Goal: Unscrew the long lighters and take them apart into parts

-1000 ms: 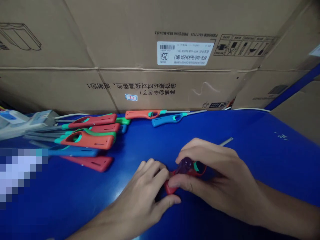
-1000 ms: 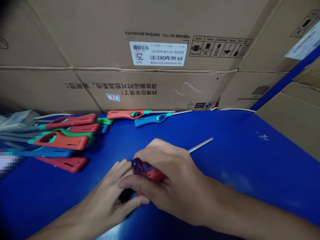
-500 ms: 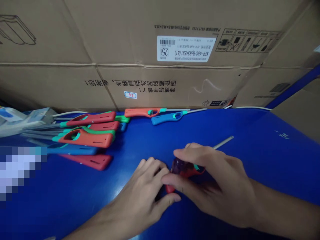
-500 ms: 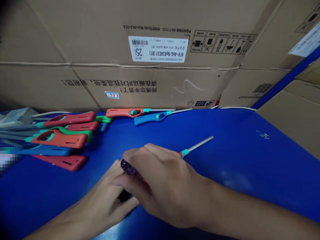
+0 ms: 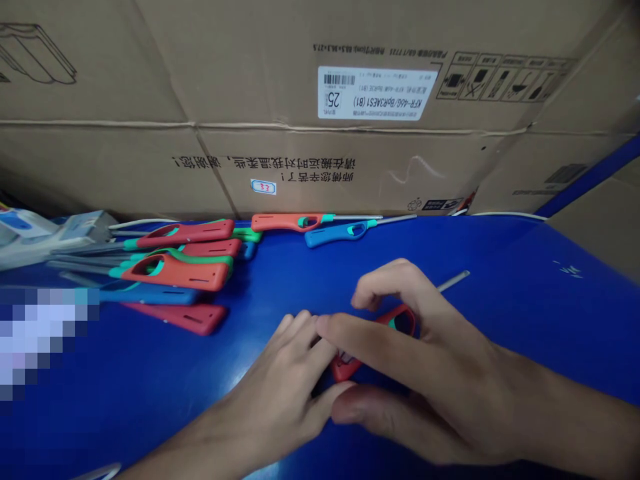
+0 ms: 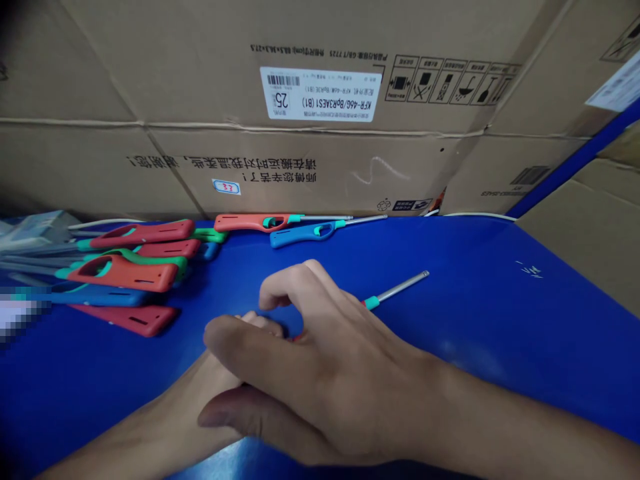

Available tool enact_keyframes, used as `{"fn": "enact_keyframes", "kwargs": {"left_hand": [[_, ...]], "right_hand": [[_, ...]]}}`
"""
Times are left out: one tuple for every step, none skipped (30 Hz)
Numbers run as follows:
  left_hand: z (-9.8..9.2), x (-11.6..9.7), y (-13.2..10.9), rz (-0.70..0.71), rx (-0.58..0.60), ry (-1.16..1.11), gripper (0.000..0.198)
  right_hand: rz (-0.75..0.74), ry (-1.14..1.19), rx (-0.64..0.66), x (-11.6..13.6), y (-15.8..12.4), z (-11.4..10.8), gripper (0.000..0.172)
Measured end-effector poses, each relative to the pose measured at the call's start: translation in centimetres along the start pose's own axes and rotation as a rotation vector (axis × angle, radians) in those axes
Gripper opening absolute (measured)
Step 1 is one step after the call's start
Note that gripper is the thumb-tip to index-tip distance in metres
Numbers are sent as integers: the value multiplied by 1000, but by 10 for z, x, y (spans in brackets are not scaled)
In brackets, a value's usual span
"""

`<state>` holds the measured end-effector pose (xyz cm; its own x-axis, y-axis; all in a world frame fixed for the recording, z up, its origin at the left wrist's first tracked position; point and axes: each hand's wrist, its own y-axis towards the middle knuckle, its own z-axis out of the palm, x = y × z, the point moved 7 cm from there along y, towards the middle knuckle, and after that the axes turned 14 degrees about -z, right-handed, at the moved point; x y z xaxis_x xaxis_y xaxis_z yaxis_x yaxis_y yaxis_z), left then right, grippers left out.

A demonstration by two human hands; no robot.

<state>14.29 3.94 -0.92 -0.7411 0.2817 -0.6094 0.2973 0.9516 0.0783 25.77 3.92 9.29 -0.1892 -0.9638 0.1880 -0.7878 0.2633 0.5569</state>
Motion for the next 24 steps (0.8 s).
{"fn": "enact_keyframes", "kwargs": {"left_hand": [[2,-1,0,14,31,20,29],[4,-2,0,31,59,45,27],[6,-4,-1,49,80,64,25],[6,-4,-1,60,88,73,23],[6,-5,-1,68,93,74,22],[5,-6,-1,71,91,68,21],[4,-6,-1,71,89,60,21],[4,-6,-1,66,96,55,22],[5,-6,-1,59,107,52,24],[5,-6,0,49,116,48,24],[5,-6,0,41,125,43,22],[6,-6,1,35,128,40,19],[6,-5,1,30,130,43,15],[6,-5,2,29,127,49,13],[7,-5,2,33,121,60,11],[7,-5,2,39,118,72,11],[7,-4,1,45,118,80,11],[8,-4,1,50,119,83,12],[8,-4,0,51,126,83,13],[9,-4,0,44,131,82,13],[9,-3,0,34,139,80,13],[9,-3,-1,24,148,79,13],[10,-3,-1,16,153,80,13],[10,-2,0,7,161,80,13]], "right_hand": [[21,3,27,-3,-1,2,26],[39,32,47,-5,-2,4,25],[44,77,41,-5,-3,5,28],[46,126,17,-5,-4,6,35],[46,170,-21,-5,-5,5,40],[56,202,-67,-5,-6,3,43],[78,224,-99,-5,-7,2,44],[91,244,-122,-5,-7,1,43],[94,264,-125,-5,-7,1,42],[74,280,-110,-3,-5,1,41],[46,282,-87,-2,-4,1,39],[20,270,-60,0,-3,1,37],[5,248,-31,0,-2,1,34],[6,225,-5,-1,-2,2,31],[16,212,17,-3,-3,2,28],[27,217,24,-4,-3,2,27],[33,237,13,-4,-4,2,28],[36,264,-10,-4,-4,1,31],[43,287,-42,-4,-4,0,34],[56,301,-77,-5,-4,-2,36],[69,305,-103,-5,-4,-3,38],[77,303,-112,-5,-4,-3,39],[75,297,-111,-4,-3,-4,39],[57,290,-107,-3,-2,-4,38]]}}
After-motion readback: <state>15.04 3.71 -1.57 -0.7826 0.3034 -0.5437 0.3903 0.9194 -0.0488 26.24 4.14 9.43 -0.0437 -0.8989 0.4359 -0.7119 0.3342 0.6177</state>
